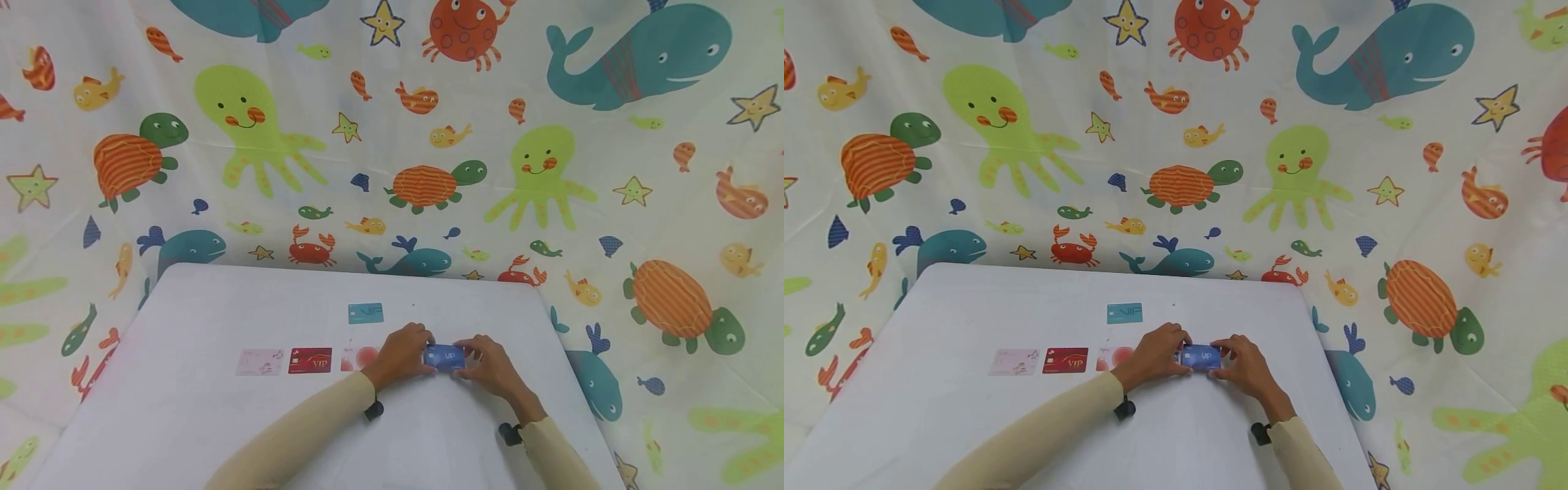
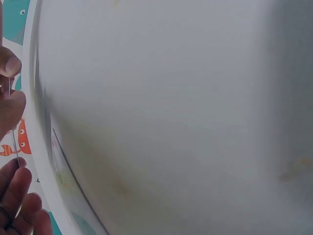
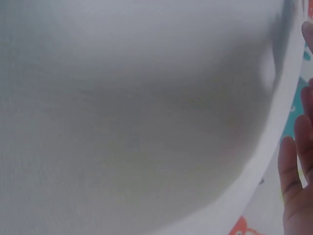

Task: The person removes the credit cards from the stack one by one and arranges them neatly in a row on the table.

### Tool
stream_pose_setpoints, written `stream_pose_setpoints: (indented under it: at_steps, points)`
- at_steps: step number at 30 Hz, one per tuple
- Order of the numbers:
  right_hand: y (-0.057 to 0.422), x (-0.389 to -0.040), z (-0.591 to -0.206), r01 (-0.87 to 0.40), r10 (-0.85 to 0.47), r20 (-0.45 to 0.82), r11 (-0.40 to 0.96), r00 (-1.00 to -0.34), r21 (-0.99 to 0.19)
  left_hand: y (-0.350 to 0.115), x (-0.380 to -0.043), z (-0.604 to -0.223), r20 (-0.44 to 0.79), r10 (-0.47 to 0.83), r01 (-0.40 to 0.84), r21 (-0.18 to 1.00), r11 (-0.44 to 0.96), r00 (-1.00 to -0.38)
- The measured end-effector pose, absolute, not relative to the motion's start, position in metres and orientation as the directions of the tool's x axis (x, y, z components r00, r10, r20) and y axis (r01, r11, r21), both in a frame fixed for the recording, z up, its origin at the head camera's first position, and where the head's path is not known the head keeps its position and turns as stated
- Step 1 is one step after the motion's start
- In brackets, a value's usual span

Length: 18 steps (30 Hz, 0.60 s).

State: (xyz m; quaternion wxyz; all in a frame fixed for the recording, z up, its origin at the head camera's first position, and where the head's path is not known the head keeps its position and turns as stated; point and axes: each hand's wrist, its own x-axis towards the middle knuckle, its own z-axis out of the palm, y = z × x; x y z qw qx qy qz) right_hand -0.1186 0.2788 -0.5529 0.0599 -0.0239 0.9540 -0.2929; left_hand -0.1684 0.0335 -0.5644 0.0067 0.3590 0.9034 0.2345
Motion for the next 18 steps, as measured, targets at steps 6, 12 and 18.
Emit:
stream_pose_setpoints:
  at_steps: [6, 12, 18]
  points:
    - [0.281, -0.12, -0.555, -0.003, -0.074, -0.105, 0.828, -0.992, -0.56, 0.036, -0.169, -0.566, 0.181, 0.658, 0.664, 0.408, 0.627, -0.731]
    - [0.283, -0.121, -0.557, 0.002, -0.068, -0.104, 0.829, -0.992, -0.56, 0.043, -0.172, -0.571, 0.155, 0.659, 0.661, 0.379, 0.648, -0.736]
    - [0.284, -0.124, -0.557, 0.016, -0.056, -0.117, 0.84, -0.992, -0.542, 0.048, -0.173, -0.571, 0.114, 0.641, 0.627, 0.39, 0.674, -0.759]
